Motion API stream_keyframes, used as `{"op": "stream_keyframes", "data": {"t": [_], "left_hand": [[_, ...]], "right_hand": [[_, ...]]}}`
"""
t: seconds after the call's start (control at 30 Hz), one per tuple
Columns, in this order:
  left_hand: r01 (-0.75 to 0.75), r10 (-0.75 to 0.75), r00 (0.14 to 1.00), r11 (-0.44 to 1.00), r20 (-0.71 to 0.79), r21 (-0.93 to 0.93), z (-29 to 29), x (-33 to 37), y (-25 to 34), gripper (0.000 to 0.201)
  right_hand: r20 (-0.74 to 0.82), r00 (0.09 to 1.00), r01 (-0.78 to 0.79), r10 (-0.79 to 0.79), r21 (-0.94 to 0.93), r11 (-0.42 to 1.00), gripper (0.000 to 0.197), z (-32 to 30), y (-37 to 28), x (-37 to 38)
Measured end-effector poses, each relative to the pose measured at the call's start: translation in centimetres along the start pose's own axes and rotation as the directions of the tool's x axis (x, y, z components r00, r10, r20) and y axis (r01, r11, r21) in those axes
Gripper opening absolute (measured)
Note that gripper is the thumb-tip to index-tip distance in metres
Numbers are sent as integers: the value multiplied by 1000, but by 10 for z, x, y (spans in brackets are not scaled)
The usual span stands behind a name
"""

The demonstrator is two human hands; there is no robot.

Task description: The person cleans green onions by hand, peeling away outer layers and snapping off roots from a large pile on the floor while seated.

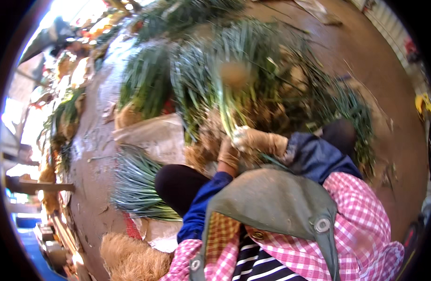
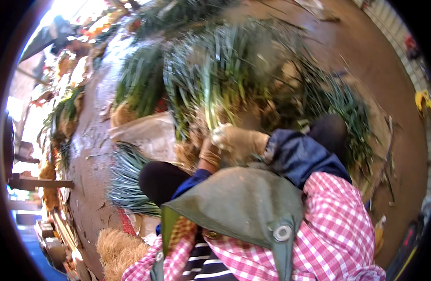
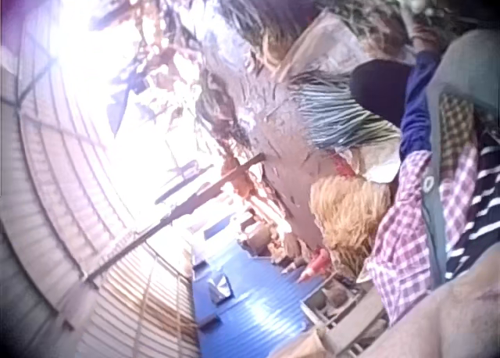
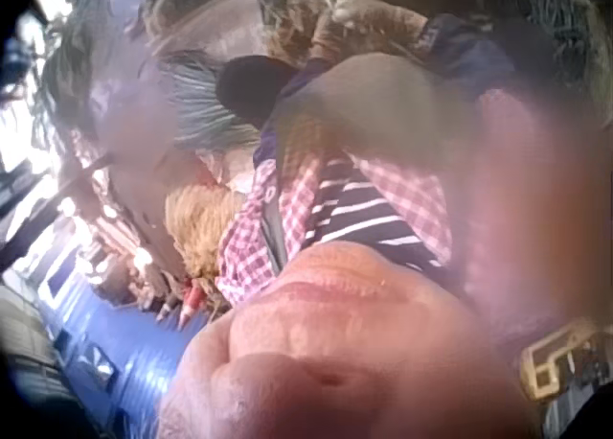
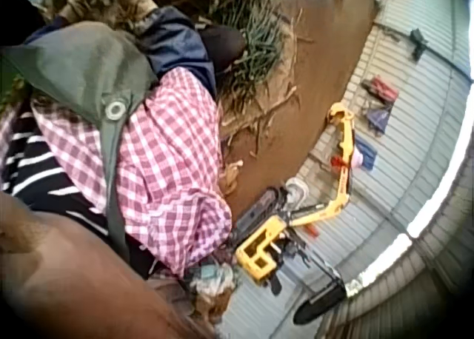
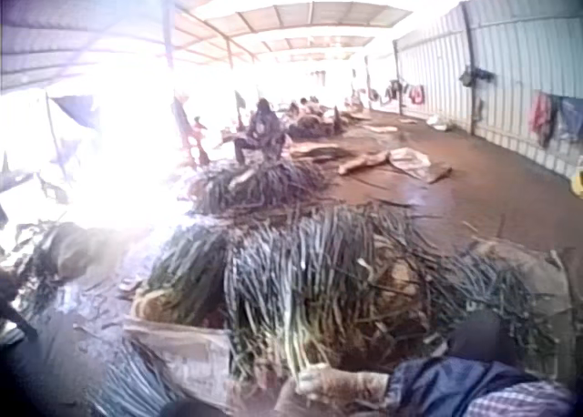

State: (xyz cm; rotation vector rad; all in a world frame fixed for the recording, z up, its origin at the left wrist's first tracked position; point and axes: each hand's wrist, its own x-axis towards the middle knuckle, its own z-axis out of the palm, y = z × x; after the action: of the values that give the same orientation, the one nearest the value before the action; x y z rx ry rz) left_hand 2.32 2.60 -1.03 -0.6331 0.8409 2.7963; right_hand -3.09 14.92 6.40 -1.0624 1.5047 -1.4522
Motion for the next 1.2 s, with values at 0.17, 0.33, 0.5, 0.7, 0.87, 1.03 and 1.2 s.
{"op": "stream_keyframes", "data": {"t": [0.17,0.33,0.5,0.7,0.87,1.03,1.2], "left_hand": [[107,-110,990,994,-84,-38,50,-19,21,14],[59,-29,982,985,-186,160,39,-21,27,26],[57,-53,995,997,-80,46,43,-13,23,28],[63,-65,995,998,-81,-31,27,-10,26,29],[35,-35,999,998,15,-50,35,-12,27,29],[-110,113,994,986,11,-128,28,3,20,20],[-154,149,929,988,-339,11,35,-7,33,19]], "right_hand": [[-2,1000,-16,16,100,995,12,9,-40,-35],[-46,820,-534,571,302,790,11,-67,-92,-79],[-372,408,-117,834,-927,-356,20,-223,-44,-205],[-584,626,-678,516,-735,-10,31,-180,5,-89],[-257,547,-780,797,189,597,27,-88,91,-7],[-351,599,-706,720,193,681,26,-73,119,4],[-108,921,-168,375,757,631,19,-73,35,10]]}}
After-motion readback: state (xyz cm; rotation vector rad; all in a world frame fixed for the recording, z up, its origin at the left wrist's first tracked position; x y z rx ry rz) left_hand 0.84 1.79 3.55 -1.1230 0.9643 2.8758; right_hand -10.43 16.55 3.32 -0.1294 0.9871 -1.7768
